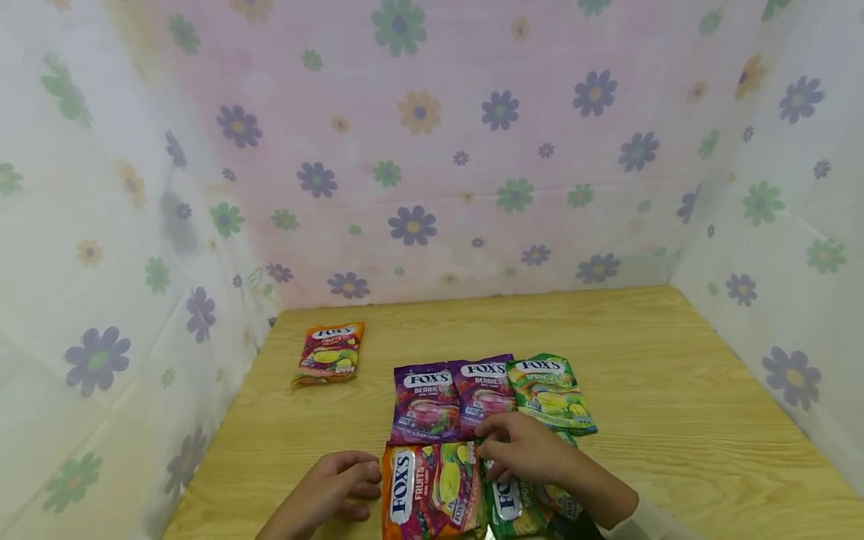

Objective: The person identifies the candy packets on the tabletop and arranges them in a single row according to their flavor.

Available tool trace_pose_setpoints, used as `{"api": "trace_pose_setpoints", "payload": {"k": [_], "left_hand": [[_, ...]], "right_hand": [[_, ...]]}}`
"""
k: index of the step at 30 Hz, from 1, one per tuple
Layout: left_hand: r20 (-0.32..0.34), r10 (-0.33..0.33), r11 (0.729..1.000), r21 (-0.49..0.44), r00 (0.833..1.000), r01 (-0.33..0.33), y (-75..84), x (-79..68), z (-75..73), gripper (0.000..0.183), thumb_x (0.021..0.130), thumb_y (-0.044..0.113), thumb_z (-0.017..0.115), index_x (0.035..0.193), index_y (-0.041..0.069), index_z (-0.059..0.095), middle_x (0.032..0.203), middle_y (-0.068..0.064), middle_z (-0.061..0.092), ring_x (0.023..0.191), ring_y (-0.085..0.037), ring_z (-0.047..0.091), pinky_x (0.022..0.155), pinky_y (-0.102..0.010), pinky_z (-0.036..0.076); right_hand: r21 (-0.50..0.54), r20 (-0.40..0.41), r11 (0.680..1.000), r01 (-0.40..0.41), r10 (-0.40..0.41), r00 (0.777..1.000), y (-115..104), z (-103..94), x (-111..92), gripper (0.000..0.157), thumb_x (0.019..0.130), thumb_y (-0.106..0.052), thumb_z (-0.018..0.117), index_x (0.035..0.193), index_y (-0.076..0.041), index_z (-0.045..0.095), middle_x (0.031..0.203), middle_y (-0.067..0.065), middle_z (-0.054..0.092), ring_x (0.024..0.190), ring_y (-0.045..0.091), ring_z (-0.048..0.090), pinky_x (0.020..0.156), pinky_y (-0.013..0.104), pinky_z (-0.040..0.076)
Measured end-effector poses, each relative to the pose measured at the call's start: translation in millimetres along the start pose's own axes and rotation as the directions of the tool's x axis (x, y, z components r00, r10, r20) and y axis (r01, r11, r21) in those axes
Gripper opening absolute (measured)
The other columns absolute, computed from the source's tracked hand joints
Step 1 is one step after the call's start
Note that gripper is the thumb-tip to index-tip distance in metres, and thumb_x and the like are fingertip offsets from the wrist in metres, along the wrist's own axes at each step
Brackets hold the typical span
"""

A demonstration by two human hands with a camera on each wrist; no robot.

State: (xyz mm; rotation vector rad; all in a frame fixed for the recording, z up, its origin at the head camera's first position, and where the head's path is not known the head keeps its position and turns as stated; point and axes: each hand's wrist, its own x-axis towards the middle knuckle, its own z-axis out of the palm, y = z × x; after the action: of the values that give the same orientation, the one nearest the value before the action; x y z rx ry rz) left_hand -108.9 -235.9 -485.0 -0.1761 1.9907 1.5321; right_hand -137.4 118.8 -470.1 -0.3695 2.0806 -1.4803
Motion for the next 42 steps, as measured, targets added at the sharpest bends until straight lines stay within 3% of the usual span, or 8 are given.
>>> {"api": "trace_pose_setpoints", "payload": {"k": [7, 21, 29, 42], "left_hand": [[0.051, 0.055, 0.998, -0.031, 0.997, -0.054, 0.1, 3.9, 4.1, 0.058, 0.107, 0.041, 0.054, 0.14, -0.007, 0.056, 0.116, -0.01, 0.073, 0.105, -0.023, 0.072, 0.086, -0.043, 0.063], [0.093, 0.058, 0.996, -0.069, 0.994, -0.052, -2.9, 4.3, 3.8, 0.062, 0.109, 0.043, 0.05, 0.144, -0.008, 0.051, 0.12, -0.012, 0.073, 0.107, -0.025, 0.073, 0.09, -0.044, 0.063], [0.2, 0.128, 0.963, -0.259, 0.971, -0.074, -14.9, 5.6, -6.2, 0.058, 0.111, 0.042, 0.044, 0.144, -0.005, 0.053, 0.126, -0.013, 0.071, 0.114, -0.026, 0.072, 0.095, -0.045, 0.061], [0.274, 0.15, 0.94, -0.337, 0.95, -0.051, -16.2, 5.6, -9.6, 0.058, 0.111, 0.039, 0.044, 0.149, -0.005, 0.047, 0.133, -0.015, 0.068, 0.121, -0.027, 0.069, 0.101, -0.043, 0.058]], "right_hand": [[0.028, -0.014, 1.0, 0.007, -0.007, 1.0, 2, -0.5, -1, 0.042, 0.102, -0.021, 0.06, 0.135, 0.005, 0.06, 0.108, 0.012, 0.07, 0.081, 0.029, 0.076, 0.067, 0.04, 0.065], [-0.018, 0.003, 0.999, 0.033, -0.033, 0.999, -3, 1.6, -2, 0.043, 0.1, -0.019, 0.062, 0.138, 0.002, 0.058, 0.112, 0.012, 0.068, 0.08, 0.028, 0.075, 0.067, 0.04, 0.064], [0.015, 0.008, 1.0, 0.016, -0.016, 1.0, -1, 2.4, 1, 0.044, 0.099, -0.019, 0.066, 0.137, 0.001, 0.058, 0.116, 0.014, 0.064, 0.081, 0.027, 0.076, 0.068, 0.04, 0.064], [0.123, 0.037, 0.992, -0.008, 0.003, 0.999, -4, 2.7, 0, 0.047, 0.099, -0.018, 0.065, 0.14, 0.001, 0.054, 0.123, 0.018, 0.059, 0.087, 0.028, 0.075, 0.075, 0.042, 0.065]]}}
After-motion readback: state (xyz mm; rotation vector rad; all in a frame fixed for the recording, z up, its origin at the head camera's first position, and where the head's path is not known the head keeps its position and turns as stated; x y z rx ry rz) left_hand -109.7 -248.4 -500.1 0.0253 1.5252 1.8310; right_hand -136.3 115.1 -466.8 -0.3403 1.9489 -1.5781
